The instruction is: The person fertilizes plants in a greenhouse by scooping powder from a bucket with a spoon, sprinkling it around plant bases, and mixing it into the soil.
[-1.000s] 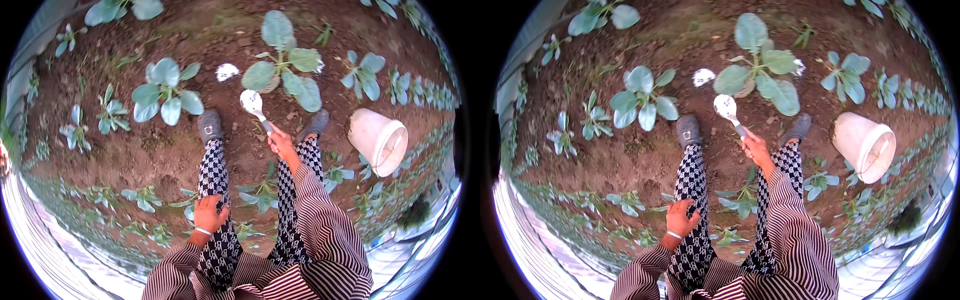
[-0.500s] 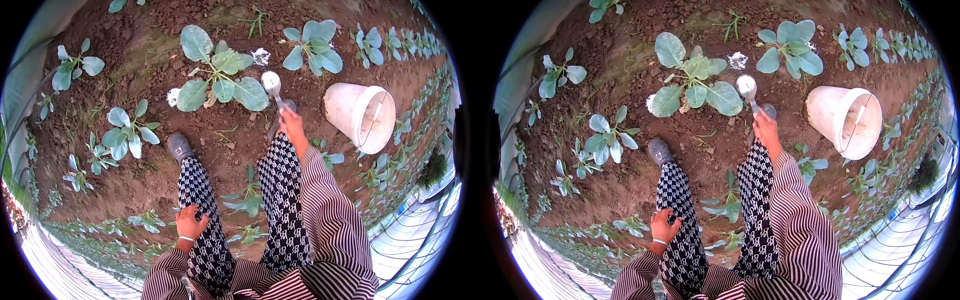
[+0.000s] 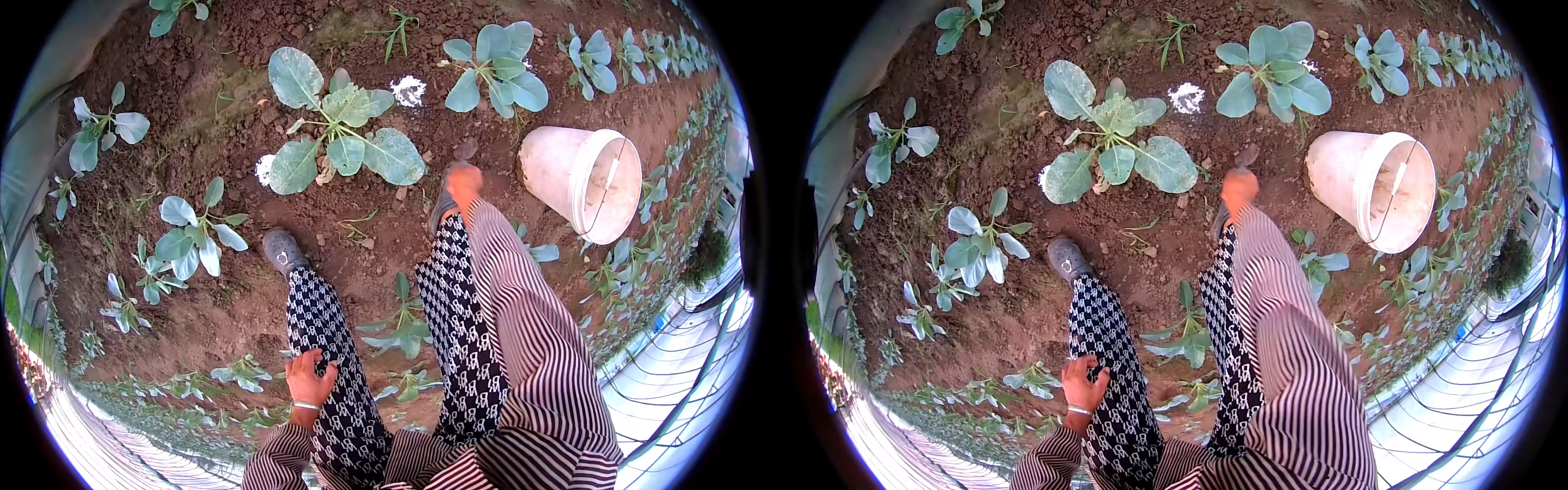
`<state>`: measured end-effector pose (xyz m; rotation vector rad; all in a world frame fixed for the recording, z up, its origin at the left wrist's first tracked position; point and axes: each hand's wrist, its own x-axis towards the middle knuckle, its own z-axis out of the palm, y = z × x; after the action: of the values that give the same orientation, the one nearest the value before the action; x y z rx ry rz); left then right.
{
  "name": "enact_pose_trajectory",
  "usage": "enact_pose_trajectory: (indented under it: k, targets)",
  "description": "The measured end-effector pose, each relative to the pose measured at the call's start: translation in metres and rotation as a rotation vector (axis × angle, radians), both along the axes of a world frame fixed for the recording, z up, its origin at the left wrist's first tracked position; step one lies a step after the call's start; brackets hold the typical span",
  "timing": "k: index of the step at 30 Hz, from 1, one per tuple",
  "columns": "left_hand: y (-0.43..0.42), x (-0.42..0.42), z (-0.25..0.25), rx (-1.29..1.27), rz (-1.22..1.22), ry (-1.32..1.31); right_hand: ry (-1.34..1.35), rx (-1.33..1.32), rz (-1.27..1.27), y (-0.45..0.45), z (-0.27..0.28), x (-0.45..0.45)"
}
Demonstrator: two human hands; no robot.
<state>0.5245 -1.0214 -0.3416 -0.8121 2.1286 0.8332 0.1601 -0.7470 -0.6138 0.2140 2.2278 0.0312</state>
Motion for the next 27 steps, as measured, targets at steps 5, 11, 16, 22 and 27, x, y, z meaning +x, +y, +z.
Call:
enact_pose_trajectory:
  k: [5,11,16,22,27]
  targets:
    - [0.002,0.001,0.001,-0.015,0.031,0.001,0.1,-0.095,-0.677,-0.069,-0.034,-0.025]
    - [-0.006,0.006,0.001,-0.001,0.073,-0.001,0.424,-0.345,-0.701,-0.071,-0.048,-0.03]
    - [-0.008,0.008,0.001,0.0,0.105,0.046,0.725,0.021,-0.267,-0.016,-0.01,-0.012]
    - [-0.008,0.015,0.002,-0.012,0.065,0.093,0.464,-0.097,-0.108,-0.03,-0.026,-0.036]
    - [-0.013,0.017,0.003,-0.003,0.145,0.065,0.62,-0.375,-0.283,-0.044,-0.017,0.045]
